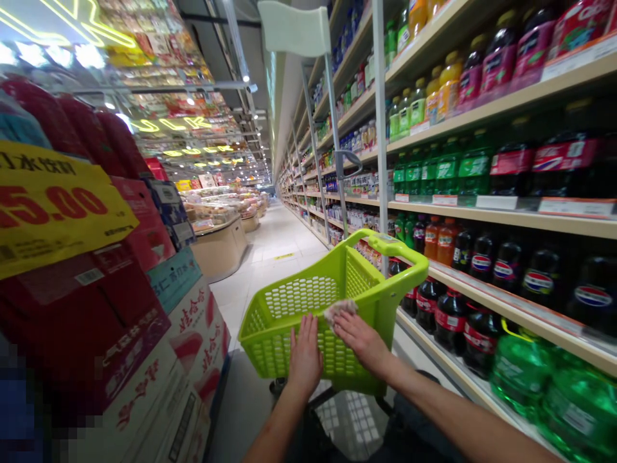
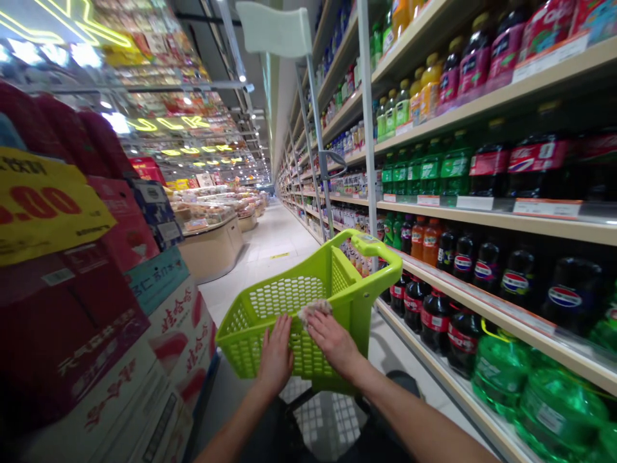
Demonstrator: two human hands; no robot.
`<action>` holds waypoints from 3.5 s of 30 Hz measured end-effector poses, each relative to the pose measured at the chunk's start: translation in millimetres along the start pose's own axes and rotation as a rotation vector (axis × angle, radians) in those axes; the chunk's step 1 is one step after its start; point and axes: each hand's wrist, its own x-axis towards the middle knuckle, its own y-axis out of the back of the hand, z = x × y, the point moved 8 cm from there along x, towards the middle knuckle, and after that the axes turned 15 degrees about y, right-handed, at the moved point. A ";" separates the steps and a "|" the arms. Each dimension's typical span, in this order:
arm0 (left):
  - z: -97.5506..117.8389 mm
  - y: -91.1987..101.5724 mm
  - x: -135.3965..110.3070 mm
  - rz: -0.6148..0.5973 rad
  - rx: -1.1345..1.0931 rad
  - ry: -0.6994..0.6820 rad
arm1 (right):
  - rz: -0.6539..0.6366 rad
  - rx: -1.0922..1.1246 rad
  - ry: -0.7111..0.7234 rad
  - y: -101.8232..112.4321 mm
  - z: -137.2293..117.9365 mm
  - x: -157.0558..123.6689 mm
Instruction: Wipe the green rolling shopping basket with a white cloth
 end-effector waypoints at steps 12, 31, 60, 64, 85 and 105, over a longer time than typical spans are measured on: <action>61.1 5.0 6.4 -0.028 -0.016 -0.123 | 0.002 -0.041 -0.025 29.7 28.9 -15.3; 110.2 9.9 16.6 -0.078 -0.051 -0.181 | -0.038 0.016 -0.078 76.9 56.0 -50.1; 110.0 6.1 21.9 -0.149 -0.159 -0.107 | -0.197 -0.123 -0.216 80.5 133.0 -31.0; 111.4 4.1 21.9 -0.152 -0.176 -0.099 | -0.130 -0.246 -0.435 111.6 180.2 -44.8; 107.0 -0.3 17.8 -0.195 -0.342 -0.134 | -0.235 -0.033 -0.204 40.4 85.5 -0.9; 94.8 23.1 46.4 -0.323 -1.570 0.180 | 0.196 1.087 -1.061 9.0 90.9 2.5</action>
